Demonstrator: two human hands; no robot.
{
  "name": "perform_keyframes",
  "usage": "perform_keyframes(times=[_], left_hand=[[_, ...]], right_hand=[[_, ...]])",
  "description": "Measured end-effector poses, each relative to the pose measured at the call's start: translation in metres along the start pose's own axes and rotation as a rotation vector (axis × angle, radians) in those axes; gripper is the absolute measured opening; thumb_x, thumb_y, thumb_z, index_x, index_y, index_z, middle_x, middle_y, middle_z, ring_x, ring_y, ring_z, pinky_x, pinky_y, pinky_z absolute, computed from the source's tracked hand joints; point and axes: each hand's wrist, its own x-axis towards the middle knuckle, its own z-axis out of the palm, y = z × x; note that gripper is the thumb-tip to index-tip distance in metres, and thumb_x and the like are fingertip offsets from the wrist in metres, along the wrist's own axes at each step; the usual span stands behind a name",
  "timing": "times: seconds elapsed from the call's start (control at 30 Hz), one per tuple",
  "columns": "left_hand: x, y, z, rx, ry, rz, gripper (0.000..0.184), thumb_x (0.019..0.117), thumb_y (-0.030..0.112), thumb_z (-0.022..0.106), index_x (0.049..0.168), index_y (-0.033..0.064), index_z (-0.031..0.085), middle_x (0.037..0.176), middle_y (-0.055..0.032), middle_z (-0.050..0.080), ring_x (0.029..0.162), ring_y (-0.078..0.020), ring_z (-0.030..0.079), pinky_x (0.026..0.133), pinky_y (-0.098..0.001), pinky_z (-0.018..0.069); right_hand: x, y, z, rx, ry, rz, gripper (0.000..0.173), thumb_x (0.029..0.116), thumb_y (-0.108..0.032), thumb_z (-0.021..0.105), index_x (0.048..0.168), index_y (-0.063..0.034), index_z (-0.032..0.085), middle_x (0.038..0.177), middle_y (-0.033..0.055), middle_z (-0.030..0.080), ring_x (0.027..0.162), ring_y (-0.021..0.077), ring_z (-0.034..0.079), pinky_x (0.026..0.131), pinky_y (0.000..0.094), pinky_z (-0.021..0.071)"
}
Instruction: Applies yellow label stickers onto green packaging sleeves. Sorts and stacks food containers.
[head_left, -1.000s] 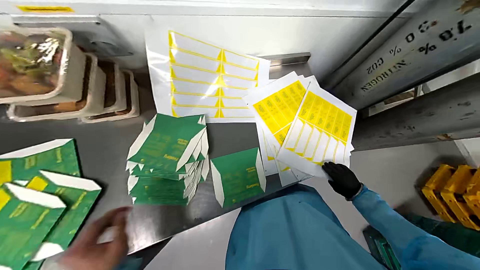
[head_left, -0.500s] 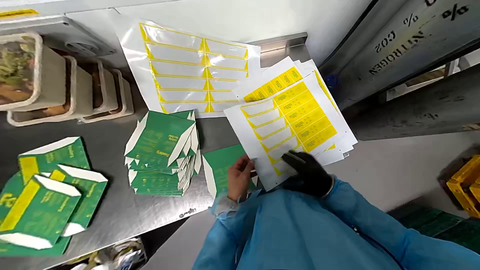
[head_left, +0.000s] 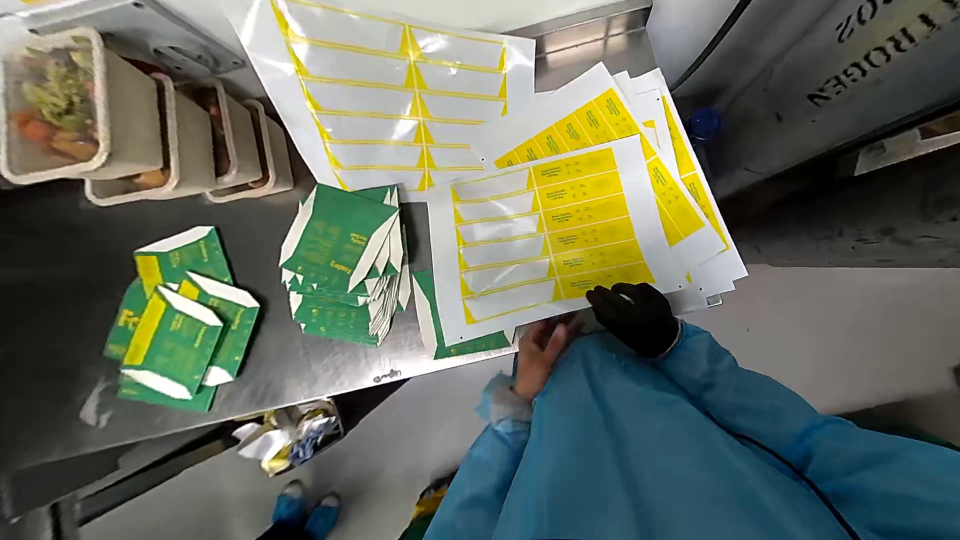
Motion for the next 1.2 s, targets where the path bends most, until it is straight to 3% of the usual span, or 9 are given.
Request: perform_keyframes(times=[0.1, 0.2, 0.33, 0.53, 0.63, 0.77, 0.93, 1.07, 1.2], left_hand=[[0.023, 0.002, 0.039, -0.254, 0.240, -0.050, 0.024, 0.1076, 0.012, 0.052, 0.124, -0.0025, 0.063, 0.114, -0.0160, 0.073, 0.103, -0.0277, 0.073, 0.096, -0.0449, 0.0596], [0.032, -0.002, 0.051, -0.411, 0.317, -0.002, 0.019, 0.1061, 0.004, 0.051, 0.120, -0.0047, 0.061, 0.110, -0.0173, 0.073, 0.095, -0.0271, 0.075, 0.089, -0.0444, 0.0624], [0.030, -0.004, 0.060, -0.474, 0.245, 0.020, 0.019, 0.1058, 0.005, 0.052, 0.118, -0.0036, 0.064, 0.109, -0.0180, 0.073, 0.095, -0.0273, 0.075, 0.089, -0.0440, 0.0620], [0.034, -0.007, 0.069, -0.277, 0.250, 0.078, 0.018, 0.1000, 0.010, 0.066, 0.117, 0.0054, 0.069, 0.107, -0.0097, 0.075, 0.092, -0.0204, 0.075, 0.086, -0.0393, 0.0631], [0.039, -0.006, 0.076, -0.286, 0.308, 0.114, 0.017, 0.0970, 0.002, 0.067, 0.114, -0.0012, 0.067, 0.103, -0.0129, 0.074, 0.090, -0.0234, 0.075, 0.084, -0.0425, 0.0637], [0.036, 0.003, 0.086, -0.292, 0.295, 0.095, 0.017, 0.0963, 0.007, 0.071, 0.114, 0.0064, 0.072, 0.107, -0.0077, 0.075, 0.096, -0.0213, 0.074, 0.089, -0.0419, 0.0625], [0.035, 0.003, 0.086, -0.277, 0.280, 0.114, 0.014, 0.0958, 0.010, 0.072, 0.109, 0.0071, 0.074, 0.105, -0.0075, 0.076, 0.095, -0.0193, 0.074, 0.089, -0.0406, 0.0618], [0.038, 0.003, 0.086, -0.221, 0.280, 0.136, 0.015, 0.0936, 0.012, 0.075, 0.108, 0.0087, 0.075, 0.102, -0.0053, 0.076, 0.092, -0.0176, 0.074, 0.090, -0.0379, 0.0615], [0.051, -0.005, 0.084, -0.182, 0.277, 0.233, 0.015, 0.0924, 0.002, 0.074, 0.107, -0.0020, 0.072, 0.099, -0.0128, 0.075, 0.092, -0.0223, 0.074, 0.091, -0.0432, 0.0610]], right_hand=[[0.002, 0.004, -0.004, 0.074, -0.001, 0.001, 0.028, 0.1032, -0.031, 0.057, 0.119, -0.0167, 0.074, 0.117, 0.0010, 0.075, 0.100, 0.0224, 0.068, 0.078, 0.0368, 0.0522], [0.006, 0.009, -0.006, 0.276, -0.013, 0.222, 0.037, 0.0993, -0.045, 0.062, 0.122, -0.0182, 0.075, 0.121, -0.0002, 0.075, 0.107, 0.0223, 0.067, 0.085, 0.0407, 0.0530], [0.015, 0.010, -0.011, 0.437, -0.023, 0.353, 0.041, 0.0990, -0.041, 0.065, 0.132, -0.0178, 0.070, 0.133, -0.0016, 0.070, 0.120, 0.0206, 0.064, 0.096, 0.0421, 0.0518], [0.013, 0.013, -0.014, 0.531, -0.006, 0.369, 0.030, 0.0988, -0.036, 0.066, 0.120, -0.0169, 0.075, 0.122, -0.0010, 0.074, 0.110, 0.0189, 0.067, 0.091, 0.0392, 0.0547], [0.015, 0.014, -0.021, 0.485, 0.004, 0.369, 0.029, 0.0990, -0.035, 0.066, 0.120, -0.0173, 0.076, 0.118, -0.0002, 0.075, 0.108, 0.0198, 0.068, 0.089, 0.0385, 0.0553], [0.018, 0.016, -0.026, 0.444, 0.026, 0.342, 0.025, 0.0995, -0.033, 0.066, 0.114, -0.0158, 0.077, 0.111, 0.0017, 0.076, 0.105, 0.0206, 0.069, 0.088, 0.0383, 0.0557], [0.021, 0.020, -0.031, 0.417, 0.033, 0.263, 0.026, 0.1008, -0.031, 0.064, 0.116, -0.0143, 0.077, 0.109, 0.0032, 0.076, 0.104, 0.0217, 0.068, 0.087, 0.0384, 0.0549], [0.022, 0.024, -0.030, 0.471, 0.077, 0.240, 0.022, 0.0986, -0.026, 0.067, 0.111, -0.0108, 0.078, 0.104, 0.0052, 0.076, 0.100, 0.0214, 0.069, 0.087, 0.0372, 0.0560], [0.024, 0.027, -0.032, 0.599, 0.079, 0.330, 0.017, 0.0949, -0.022, 0.071, 0.102, -0.0103, 0.080, 0.097, 0.0028, 0.077, 0.097, 0.0161, 0.070, 0.088, 0.0319, 0.0573]])
